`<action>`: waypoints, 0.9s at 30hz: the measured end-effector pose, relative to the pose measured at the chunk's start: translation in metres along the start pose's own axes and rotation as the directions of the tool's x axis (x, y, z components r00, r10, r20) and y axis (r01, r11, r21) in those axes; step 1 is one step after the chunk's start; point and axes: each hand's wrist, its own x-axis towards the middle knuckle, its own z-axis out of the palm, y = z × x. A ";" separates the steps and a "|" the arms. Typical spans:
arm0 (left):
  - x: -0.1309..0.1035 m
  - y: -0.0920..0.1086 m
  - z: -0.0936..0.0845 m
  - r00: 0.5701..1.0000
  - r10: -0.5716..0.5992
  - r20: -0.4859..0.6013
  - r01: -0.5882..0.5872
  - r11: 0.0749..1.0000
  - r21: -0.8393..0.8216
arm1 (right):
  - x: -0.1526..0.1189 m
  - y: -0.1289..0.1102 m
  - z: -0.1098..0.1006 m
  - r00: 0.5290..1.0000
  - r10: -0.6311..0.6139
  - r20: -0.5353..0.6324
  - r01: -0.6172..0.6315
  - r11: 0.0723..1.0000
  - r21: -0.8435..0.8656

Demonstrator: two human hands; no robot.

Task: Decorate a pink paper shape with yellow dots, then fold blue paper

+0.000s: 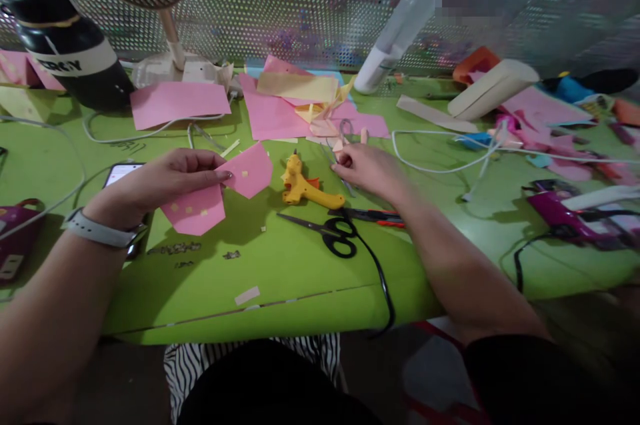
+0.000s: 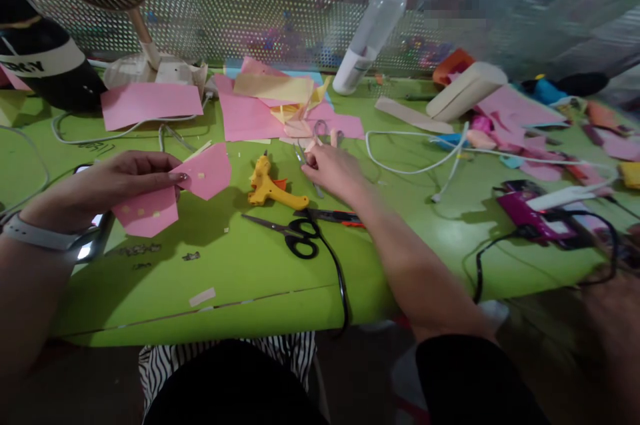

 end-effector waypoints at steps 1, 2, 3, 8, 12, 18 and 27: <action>0.000 0.000 0.000 1.000 0.001 0.002 -0.001 1.000 0.004 | 0.003 0.004 0.003 1.000 0.008 0.005 -0.008 0.999 0.042; 0.001 0.000 0.000 1.000 0.005 0.001 -0.005 1.000 0.007 | 0.005 0.008 0.004 0.999 0.038 -0.014 -0.036 0.994 0.104; 0.001 0.000 0.000 1.000 0.011 -0.002 -0.011 1.000 0.007 | 0.006 0.011 0.003 0.996 0.082 -0.043 -0.073 0.980 0.185; 0.000 0.000 0.000 0.998 0.054 0.013 -0.053 0.998 -0.025 | -0.006 0.006 -0.014 0.991 0.086 -0.099 0.010 0.707 0.707; 0.000 -0.002 0.001 0.998 0.060 0.019 -0.060 0.998 -0.016 | -0.025 -0.013 -0.030 0.990 -0.143 -0.007 0.067 0.421 0.904; 0.000 -0.003 0.004 0.999 0.053 0.009 -0.053 0.998 -0.033 | -0.052 -0.040 -0.036 0.764 -0.628 0.149 -0.165 0.033 0.986; 0.000 -0.001 0.005 0.998 0.061 0.011 -0.060 0.998 -0.024 | -0.074 -0.079 -0.017 0.760 -0.594 0.265 -0.187 0.190 0.964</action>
